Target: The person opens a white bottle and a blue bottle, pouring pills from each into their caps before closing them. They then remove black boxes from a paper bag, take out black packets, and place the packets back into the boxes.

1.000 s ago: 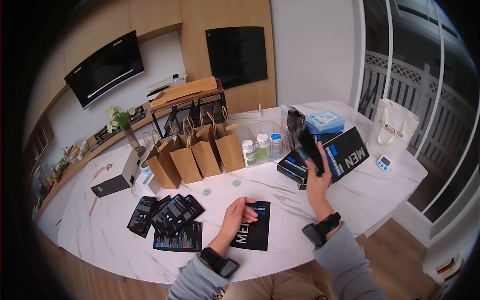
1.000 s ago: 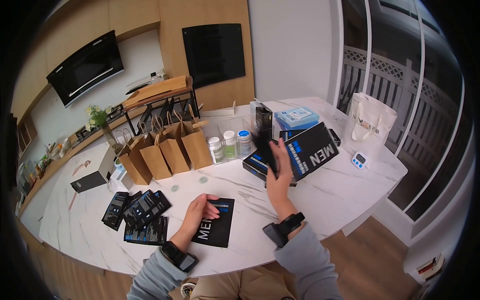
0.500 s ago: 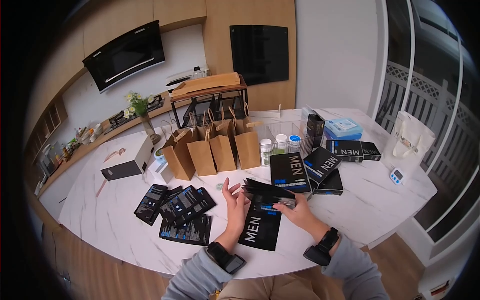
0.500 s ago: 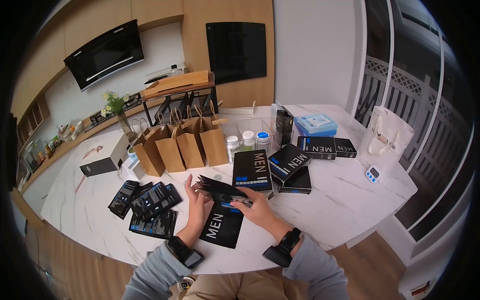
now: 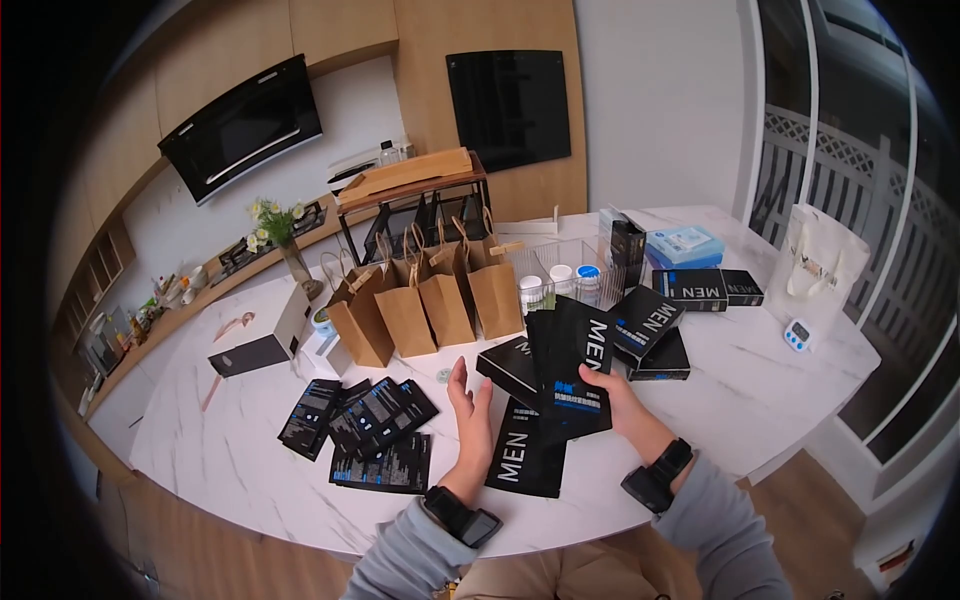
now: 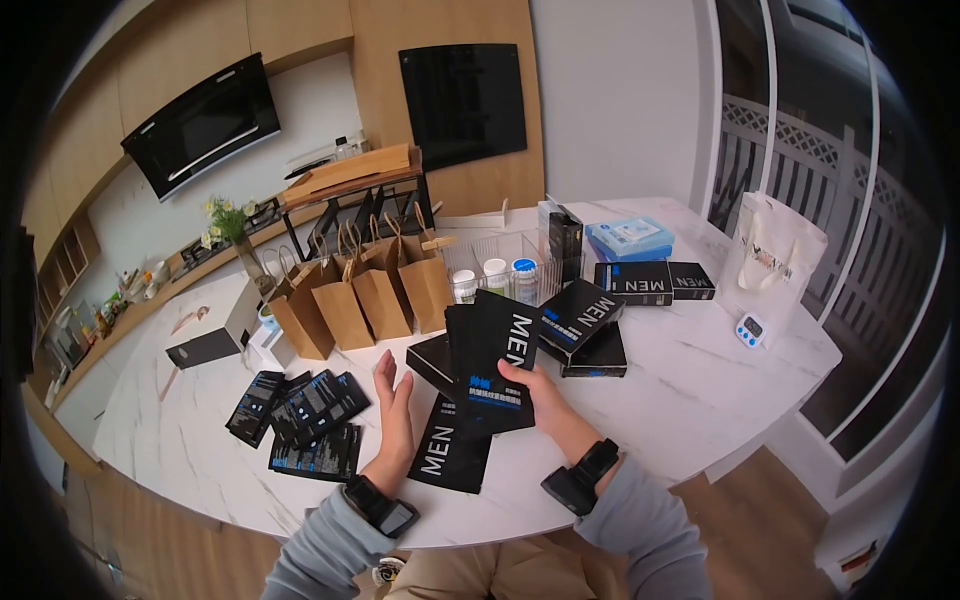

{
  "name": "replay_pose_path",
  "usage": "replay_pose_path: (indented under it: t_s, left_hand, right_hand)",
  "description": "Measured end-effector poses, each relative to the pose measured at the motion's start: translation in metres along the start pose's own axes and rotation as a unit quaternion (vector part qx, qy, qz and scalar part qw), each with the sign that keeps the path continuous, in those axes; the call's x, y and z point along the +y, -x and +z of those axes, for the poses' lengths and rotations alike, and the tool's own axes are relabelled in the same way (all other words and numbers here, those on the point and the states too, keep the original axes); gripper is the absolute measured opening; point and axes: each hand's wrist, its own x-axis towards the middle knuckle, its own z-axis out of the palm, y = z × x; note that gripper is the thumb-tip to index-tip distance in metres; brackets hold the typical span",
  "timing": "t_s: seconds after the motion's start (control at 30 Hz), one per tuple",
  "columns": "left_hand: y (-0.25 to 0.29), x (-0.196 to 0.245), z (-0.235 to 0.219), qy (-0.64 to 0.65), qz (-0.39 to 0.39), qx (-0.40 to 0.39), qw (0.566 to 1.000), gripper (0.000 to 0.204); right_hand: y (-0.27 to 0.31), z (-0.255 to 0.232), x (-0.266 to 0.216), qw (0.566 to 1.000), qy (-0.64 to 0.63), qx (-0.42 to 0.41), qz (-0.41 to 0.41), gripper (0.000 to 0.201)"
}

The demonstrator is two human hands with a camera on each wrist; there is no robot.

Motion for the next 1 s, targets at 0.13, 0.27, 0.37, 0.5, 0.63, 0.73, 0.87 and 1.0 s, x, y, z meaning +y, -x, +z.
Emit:
replay_pose_path:
  t_s: [0.13, 0.27, 0.37, 0.5, 0.63, 0.73, 0.87, 1.0]
  left_hand:
    - [-0.001, -0.003, -0.001, 0.066, -0.022, 0.005, 0.998, 0.053]
    - [0.002, 0.006, 0.000, 0.172, -0.107, 0.029, 0.979, 0.050]
    - [-0.004, -0.004, -0.004, 0.196, -0.126, 0.040, 0.972, 0.037]
    - [-0.008, -0.019, -0.011, 0.130, -0.083, 0.053, 0.987, 0.032]
    - [-0.007, -0.001, -0.009, 0.169, -0.098, 0.092, 0.976, 0.034]
    - [-0.009, -0.003, -0.012, 0.168, -0.094, 0.139, 0.971, 0.034]
    - [-0.020, -0.010, -0.024, 0.139, -0.056, 0.165, 0.975, 0.034]
    - [-0.023, 0.003, -0.027, 0.196, -0.047, 0.165, 0.966, 0.033]
  right_hand:
    - [0.001, -0.008, -0.007, 0.999, -0.002, -0.023, 0.042, 0.041]
    - [-0.005, -0.022, -0.003, 0.989, 0.017, -0.116, 0.086, 0.044]
    - [-0.001, -0.019, -0.005, 0.987, 0.044, -0.136, 0.074, 0.044]
    - [-0.002, -0.015, -0.005, 0.996, 0.049, -0.068, 0.043, 0.041]
    - [-0.007, -0.014, -0.004, 0.999, 0.023, 0.006, -0.037, 0.038]
    - [-0.011, -0.017, -0.005, 0.993, -0.024, 0.078, -0.084, 0.034]
    - [-0.018, -0.022, -0.004, 0.983, -0.062, 0.120, -0.124, 0.034]
    - [-0.017, -0.022, -0.004, 0.982, -0.070, 0.127, -0.120, 0.035]
